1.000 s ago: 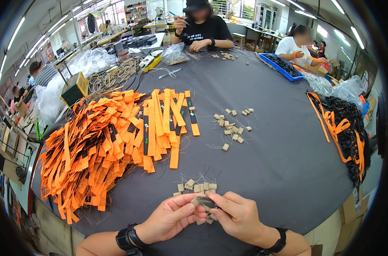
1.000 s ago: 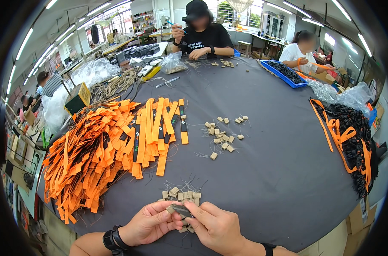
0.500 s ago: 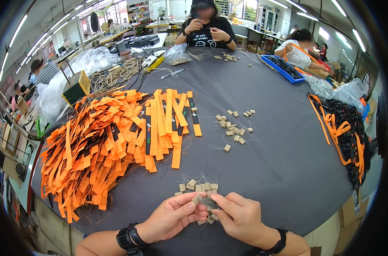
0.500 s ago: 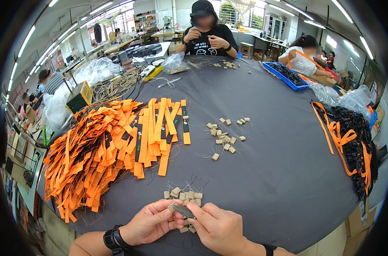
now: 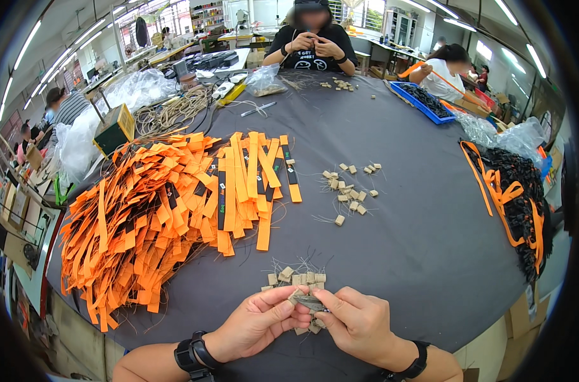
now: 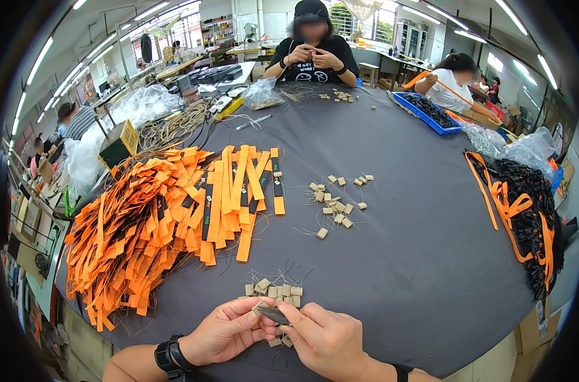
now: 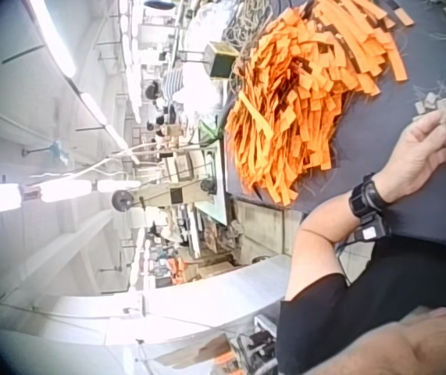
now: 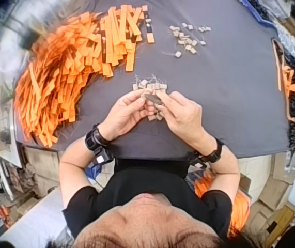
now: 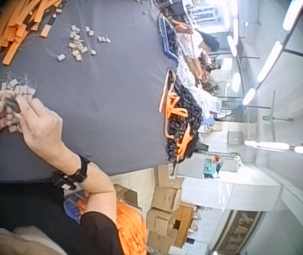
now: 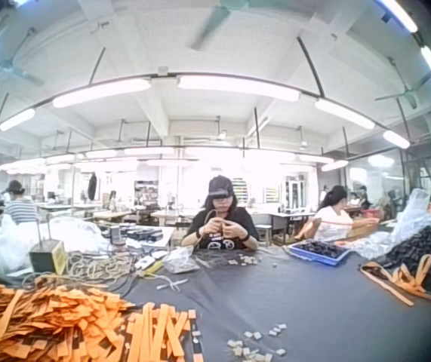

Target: The person sits at a table in a workshop and repeatedly picks up small beige rectangular blocks. Using a small blue-handled tool, they manipulate the blocks, likely trimming or adjusting them, and place them into a growing pile on the table. The task is performed one item at a time in a repetitive manner.

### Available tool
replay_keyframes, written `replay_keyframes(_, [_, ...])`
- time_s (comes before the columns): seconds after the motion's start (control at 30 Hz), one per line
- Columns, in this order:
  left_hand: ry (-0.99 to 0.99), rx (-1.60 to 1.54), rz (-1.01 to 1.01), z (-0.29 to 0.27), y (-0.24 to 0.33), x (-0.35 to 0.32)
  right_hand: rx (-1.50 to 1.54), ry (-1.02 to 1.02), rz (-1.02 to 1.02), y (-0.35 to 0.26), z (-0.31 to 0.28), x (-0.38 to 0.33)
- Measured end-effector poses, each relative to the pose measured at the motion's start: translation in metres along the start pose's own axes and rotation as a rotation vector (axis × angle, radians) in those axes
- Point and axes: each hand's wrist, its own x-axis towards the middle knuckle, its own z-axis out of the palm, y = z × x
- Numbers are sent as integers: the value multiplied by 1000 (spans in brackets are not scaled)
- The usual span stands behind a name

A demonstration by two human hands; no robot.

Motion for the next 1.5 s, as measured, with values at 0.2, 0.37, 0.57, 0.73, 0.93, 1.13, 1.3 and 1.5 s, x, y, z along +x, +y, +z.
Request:
replay_keyframes(0.2, [-32,24,8,-3,-2,-2,131,26,30,0,6,-3])
replay_keyframes(0.37, [-24,31,-5,-4,-4,0,159,-27,51,2,4,-4])
replay_keyframes(0.57, [-54,84,-10,-6,-3,-1,553,-3,437,-2,-5,8])
replay_keyframes(0.73, [-123,333,-208,0,-5,-7,639,-325,203,13,-7,4])
replay_keyframes(0.93, [56,809,-212,23,19,-11,652,-424,395,31,-19,5])
replay_keyframes(1.13, [257,723,210,15,24,-5,732,28,653,44,-16,14])
replay_keyframes(1.3, [239,790,119,13,19,-6,210,-580,415,39,-24,11])
replay_keyframes(1.5, [217,772,108,12,16,-7,127,-629,412,32,-21,12])
